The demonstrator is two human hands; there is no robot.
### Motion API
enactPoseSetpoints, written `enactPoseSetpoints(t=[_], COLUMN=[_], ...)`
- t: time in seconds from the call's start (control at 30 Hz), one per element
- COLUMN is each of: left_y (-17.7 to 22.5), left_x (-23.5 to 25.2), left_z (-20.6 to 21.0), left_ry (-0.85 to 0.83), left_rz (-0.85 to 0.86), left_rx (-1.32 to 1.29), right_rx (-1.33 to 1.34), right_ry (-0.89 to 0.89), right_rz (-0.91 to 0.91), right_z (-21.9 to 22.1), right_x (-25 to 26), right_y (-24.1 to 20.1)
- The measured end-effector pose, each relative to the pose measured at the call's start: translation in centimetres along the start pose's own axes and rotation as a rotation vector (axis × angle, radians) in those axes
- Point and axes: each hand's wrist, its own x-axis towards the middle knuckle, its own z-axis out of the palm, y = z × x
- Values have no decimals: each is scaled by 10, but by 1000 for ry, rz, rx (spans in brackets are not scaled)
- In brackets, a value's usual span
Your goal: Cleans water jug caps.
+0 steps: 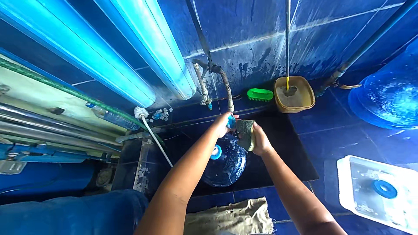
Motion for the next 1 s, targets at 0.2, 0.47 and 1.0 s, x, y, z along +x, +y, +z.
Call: enactPoseSetpoints(t=[0.2, 0.47, 1.0], left_y=[2, 5, -4], left_x=[-23, -35, 0], left_z=[18, 28, 17], left_ry=[-4, 23, -340], left_rz=[17, 97, 586], left_rx=[40, 185, 611], right_rx=[-858, -949, 247], right_ry=[245, 474, 162], right_rz=[-484, -534, 159], right_z=[11, 9, 11], right_x=[12, 10, 20], right_y=[7, 6, -19])
